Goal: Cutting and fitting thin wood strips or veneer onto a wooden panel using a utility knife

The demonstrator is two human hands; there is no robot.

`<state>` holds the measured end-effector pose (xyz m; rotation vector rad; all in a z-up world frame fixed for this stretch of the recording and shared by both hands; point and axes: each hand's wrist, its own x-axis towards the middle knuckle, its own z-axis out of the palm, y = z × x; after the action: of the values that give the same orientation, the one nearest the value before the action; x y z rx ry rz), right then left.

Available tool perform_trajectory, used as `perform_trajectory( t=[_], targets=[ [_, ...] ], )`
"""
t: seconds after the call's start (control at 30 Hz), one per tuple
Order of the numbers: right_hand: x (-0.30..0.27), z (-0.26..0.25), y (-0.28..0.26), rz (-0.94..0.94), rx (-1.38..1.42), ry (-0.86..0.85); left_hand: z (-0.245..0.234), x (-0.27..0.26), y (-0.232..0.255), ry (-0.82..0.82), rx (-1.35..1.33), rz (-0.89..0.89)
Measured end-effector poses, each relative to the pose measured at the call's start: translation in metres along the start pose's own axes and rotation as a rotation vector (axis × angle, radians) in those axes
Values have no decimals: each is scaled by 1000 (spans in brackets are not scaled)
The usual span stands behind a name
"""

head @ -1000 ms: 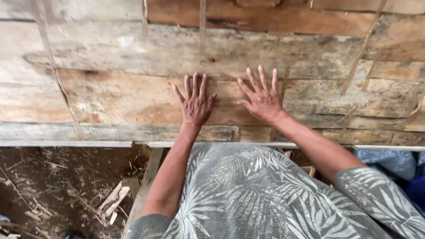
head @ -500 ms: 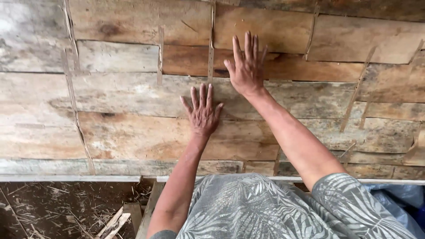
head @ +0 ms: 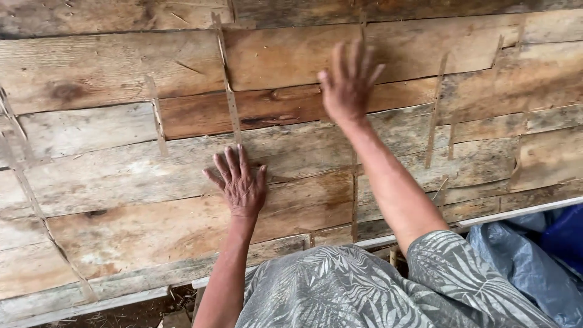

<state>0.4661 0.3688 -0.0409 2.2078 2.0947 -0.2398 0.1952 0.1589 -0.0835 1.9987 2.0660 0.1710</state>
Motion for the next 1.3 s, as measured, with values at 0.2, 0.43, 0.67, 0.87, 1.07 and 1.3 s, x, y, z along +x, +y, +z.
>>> perform_trajectory(
  t=[0.2, 0.43, 0.67, 0.87, 1.07, 1.3],
  targets=[
    [42, -12, 75, 215, -14, -102, -2, -18, 15, -20, -10, 23],
    [54, -28, 60, 97, 11, -156, 13, -22, 12, -82, -66, -30],
    [36, -27, 72, 63, -35, -215, 20, -26, 10, -107, -55, -13],
    [7, -31, 64, 108, -164, -308, 17, -23, 12, -101, -123, -31],
    [-18, -11, 72, 107, -201, -338, 13, -20, 15, -105, -132, -51],
    [-64, -4, 103, 9, -143, -295, -4, -14, 24, -98, -194, -32]
  ],
)
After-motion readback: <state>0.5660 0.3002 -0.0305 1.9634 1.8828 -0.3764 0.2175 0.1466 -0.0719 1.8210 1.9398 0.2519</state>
